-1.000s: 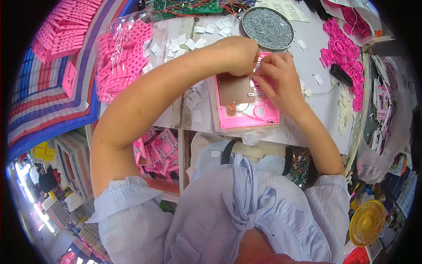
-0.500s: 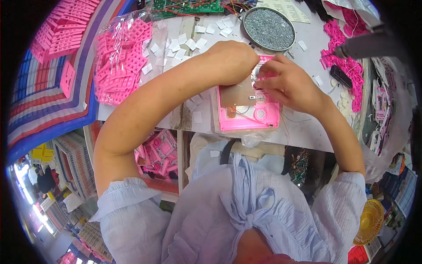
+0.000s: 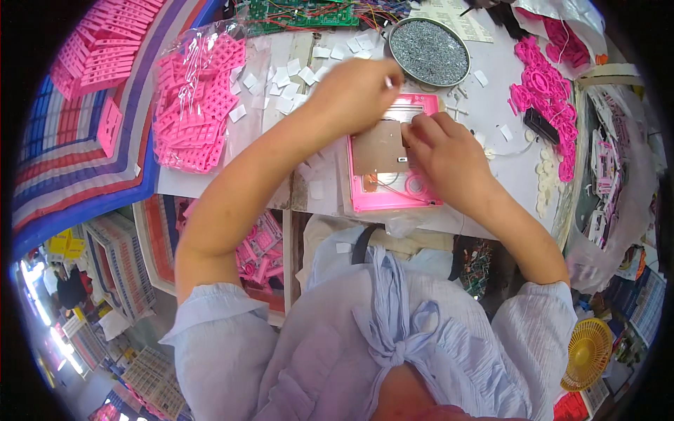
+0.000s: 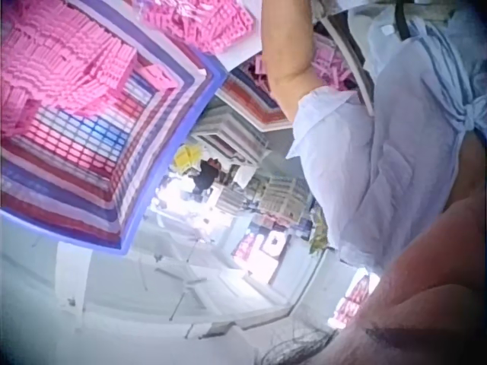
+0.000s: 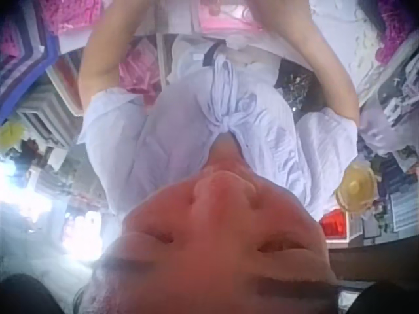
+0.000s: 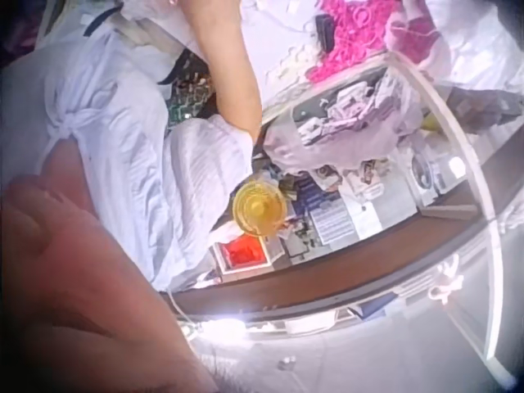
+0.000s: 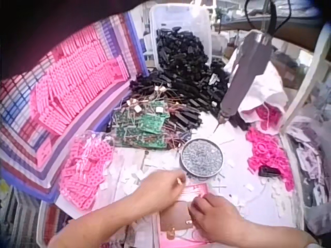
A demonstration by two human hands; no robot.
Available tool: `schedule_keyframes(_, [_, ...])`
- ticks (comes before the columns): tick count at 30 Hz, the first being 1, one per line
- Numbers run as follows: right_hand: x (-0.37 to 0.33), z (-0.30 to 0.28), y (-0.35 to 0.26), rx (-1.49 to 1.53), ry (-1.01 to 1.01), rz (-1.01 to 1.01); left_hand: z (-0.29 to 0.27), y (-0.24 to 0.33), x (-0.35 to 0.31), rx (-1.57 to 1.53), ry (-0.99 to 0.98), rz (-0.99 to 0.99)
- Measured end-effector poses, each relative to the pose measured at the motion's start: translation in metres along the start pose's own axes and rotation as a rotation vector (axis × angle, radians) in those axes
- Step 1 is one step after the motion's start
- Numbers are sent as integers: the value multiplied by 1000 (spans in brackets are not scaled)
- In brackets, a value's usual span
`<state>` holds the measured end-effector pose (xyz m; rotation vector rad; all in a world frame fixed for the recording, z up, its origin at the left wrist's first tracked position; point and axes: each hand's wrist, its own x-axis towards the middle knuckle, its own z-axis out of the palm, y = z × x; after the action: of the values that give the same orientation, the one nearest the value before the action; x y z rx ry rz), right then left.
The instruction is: The recorder is assembling multiple units of a pink toy piano, installing circuit boards and speakers using an electric screwdriver.
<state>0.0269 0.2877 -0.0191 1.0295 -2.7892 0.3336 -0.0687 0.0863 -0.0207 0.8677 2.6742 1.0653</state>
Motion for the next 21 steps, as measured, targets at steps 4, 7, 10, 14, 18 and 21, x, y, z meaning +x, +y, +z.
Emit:
schedule_keyframes(4, [-10,-9,14,241,60,-16,-12,-23,0,10,139,-125])
schedule_keyframes(7, [-2,-13,14,183,37,-64,-7,-27,-6,20,67,-149])
schedule_keyframes(10, [4,-18,14,66,-139,-88,-1,-18,-10,19,50,-108])
schedule_keyframes(14, [13,-23,35,282,-141,-72,8,-19,-18,-23,211,86])
schedule_keyframes(18, [21,-17,33,552,96,249,12,-8,-35,-78,291,174])
schedule_keyframes(21, [26,-7,15,872,85,493,16,8,-47,31,341,203])
